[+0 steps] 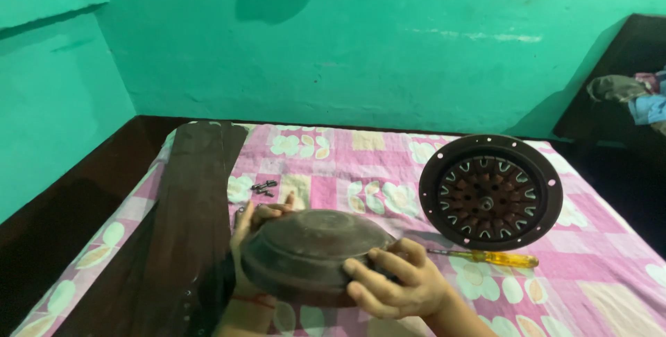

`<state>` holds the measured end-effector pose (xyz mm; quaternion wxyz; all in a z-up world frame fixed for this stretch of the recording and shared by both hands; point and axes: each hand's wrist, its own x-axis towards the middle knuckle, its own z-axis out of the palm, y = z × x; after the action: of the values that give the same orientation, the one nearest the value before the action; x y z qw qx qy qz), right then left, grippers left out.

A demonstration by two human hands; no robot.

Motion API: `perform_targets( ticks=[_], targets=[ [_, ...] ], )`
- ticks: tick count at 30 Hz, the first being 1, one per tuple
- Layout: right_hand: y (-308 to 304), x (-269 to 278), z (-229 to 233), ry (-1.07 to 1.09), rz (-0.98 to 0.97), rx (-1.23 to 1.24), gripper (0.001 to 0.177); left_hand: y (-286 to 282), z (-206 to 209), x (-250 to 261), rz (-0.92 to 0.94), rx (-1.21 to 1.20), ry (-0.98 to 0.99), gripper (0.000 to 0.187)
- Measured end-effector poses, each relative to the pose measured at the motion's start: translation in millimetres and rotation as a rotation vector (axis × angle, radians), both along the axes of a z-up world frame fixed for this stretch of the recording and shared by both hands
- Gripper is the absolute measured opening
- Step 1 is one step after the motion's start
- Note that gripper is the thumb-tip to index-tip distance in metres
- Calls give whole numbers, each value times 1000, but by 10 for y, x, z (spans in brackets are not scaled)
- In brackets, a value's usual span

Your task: The person uses a screwdriver to loosen screws on a ceiling fan motor housing, then removes the top cover to expose the internal components. They handle the motor housing and cover, placing them on a patterned bedsheet.

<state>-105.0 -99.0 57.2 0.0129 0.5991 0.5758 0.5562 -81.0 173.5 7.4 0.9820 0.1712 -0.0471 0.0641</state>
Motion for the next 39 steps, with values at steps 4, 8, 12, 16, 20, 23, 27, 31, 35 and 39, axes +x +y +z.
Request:
perform_targets(
  ticks=[4, 8, 12, 16, 20, 23, 27, 31, 35, 39],
  targets=[
    [129, 14, -172, 79, 117, -22, 45, 152, -45, -99, 124, 106, -4, 47],
    [53, 53, -250, 172, 61, 19, 49, 133, 26, -44, 53, 127, -38, 44],
    [-59, 172, -237, 368, 73, 108, 59, 44, 91, -81, -22, 186, 146, 41],
    [-113, 179, -219, 532, -29, 205, 69, -40, 192, -108, -52, 278, 96, 49],
    [-88, 150, -171, 737, 36, 312, 68, -105, 262, -132, -58, 262, 109, 55],
    [-55, 163, -85, 744, 21, 365, 71, -222, 247, -166, 163, 359, -55, 51],
    [5, 195, -17, 794, -50, 490, 66, -215, 220, -147, 145, 441, -39, 59],
    [53, 269, -49, 1157, -153, 724, 60, -275, 211, -78, 18, 547, 10, 76],
    [31, 402, -93, 1142, -92, 827, 56, -305, 224, -43, -49, 586, -48, 88],
    [0, 449, -69, 1060, -211, 870, 51, -341, 221, -56, -84, 669, 11, 87]
  ],
)
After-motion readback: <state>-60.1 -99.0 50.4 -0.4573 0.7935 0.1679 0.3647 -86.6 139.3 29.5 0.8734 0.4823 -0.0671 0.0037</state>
